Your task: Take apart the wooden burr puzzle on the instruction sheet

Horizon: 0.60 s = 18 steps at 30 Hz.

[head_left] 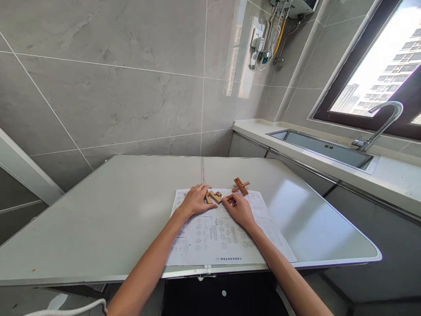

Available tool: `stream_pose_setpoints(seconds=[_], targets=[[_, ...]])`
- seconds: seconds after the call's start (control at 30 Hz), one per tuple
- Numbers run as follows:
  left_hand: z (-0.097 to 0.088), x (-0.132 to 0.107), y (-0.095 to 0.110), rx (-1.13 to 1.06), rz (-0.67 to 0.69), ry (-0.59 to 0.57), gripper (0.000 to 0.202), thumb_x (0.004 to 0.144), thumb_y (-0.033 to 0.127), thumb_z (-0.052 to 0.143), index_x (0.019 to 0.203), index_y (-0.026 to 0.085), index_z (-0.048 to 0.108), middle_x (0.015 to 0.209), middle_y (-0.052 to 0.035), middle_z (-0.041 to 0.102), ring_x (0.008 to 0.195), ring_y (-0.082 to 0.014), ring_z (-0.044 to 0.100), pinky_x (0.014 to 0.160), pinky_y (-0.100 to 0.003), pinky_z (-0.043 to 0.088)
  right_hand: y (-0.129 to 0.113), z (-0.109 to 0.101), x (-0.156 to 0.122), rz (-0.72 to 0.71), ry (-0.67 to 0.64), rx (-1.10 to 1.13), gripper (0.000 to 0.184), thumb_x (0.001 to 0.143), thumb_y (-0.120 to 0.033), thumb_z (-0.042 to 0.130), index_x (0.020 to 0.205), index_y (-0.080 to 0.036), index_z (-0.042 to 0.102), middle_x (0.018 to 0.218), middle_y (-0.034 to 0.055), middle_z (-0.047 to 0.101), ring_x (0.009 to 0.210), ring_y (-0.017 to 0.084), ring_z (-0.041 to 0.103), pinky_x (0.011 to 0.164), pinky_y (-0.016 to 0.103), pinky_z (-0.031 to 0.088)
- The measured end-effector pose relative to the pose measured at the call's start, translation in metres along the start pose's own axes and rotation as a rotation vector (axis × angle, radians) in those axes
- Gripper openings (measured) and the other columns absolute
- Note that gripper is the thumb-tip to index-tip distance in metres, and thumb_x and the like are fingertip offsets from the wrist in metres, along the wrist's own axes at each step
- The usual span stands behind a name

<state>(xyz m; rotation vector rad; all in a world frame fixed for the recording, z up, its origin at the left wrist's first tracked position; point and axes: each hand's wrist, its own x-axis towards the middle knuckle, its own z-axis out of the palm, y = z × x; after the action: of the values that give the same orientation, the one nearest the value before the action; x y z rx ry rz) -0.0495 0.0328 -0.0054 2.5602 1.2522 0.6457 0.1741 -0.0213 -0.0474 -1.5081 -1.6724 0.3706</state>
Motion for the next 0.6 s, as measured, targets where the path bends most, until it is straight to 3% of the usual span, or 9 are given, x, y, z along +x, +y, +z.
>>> stream_pose_setpoints(seconds=[0.23,0.43,0.6], targets=[[0.010,-0.002,0.010,0.007,0.038,0.014,0.070,0.078,0.071,0.075,0.129,0.025,0.059,0.120,-0.0072,0.067,0.102,-0.0290,0.067,0.091,-0.043,0.051,0.004,0.003,-0.002,-0.046,-0.079,-0.050,0.042,0.097,-0.062,0.056,0.094,-0.024,0.071,0.087,0.0051,0.069,0.072,0.021,0.061,0.066,0.033,0.045],[0.015,-0.003,0.015,-0.035,0.079,0.012,0.060,0.087,0.071,0.064,0.129,0.029,0.059,0.124,-0.0030,0.070,0.100,-0.0258,0.071,0.088,-0.040,0.053,0.001,0.003,-0.003,-0.071,-0.126,-0.025,0.033,0.100,-0.051,0.055,0.103,-0.024,0.074,0.095,0.0054,0.071,0.074,0.021,0.063,0.071,0.035,0.048],[0.018,-0.002,0.011,-0.026,0.038,0.022,0.051,0.090,0.065,0.065,0.127,0.030,0.062,0.123,-0.0004,0.071,0.098,-0.0234,0.072,0.080,-0.035,0.054,-0.001,0.001,-0.003,-0.081,-0.133,0.013,0.030,0.102,-0.046,0.052,0.105,-0.025,0.074,0.100,0.0052,0.072,0.076,0.020,0.064,0.074,0.035,0.049]])
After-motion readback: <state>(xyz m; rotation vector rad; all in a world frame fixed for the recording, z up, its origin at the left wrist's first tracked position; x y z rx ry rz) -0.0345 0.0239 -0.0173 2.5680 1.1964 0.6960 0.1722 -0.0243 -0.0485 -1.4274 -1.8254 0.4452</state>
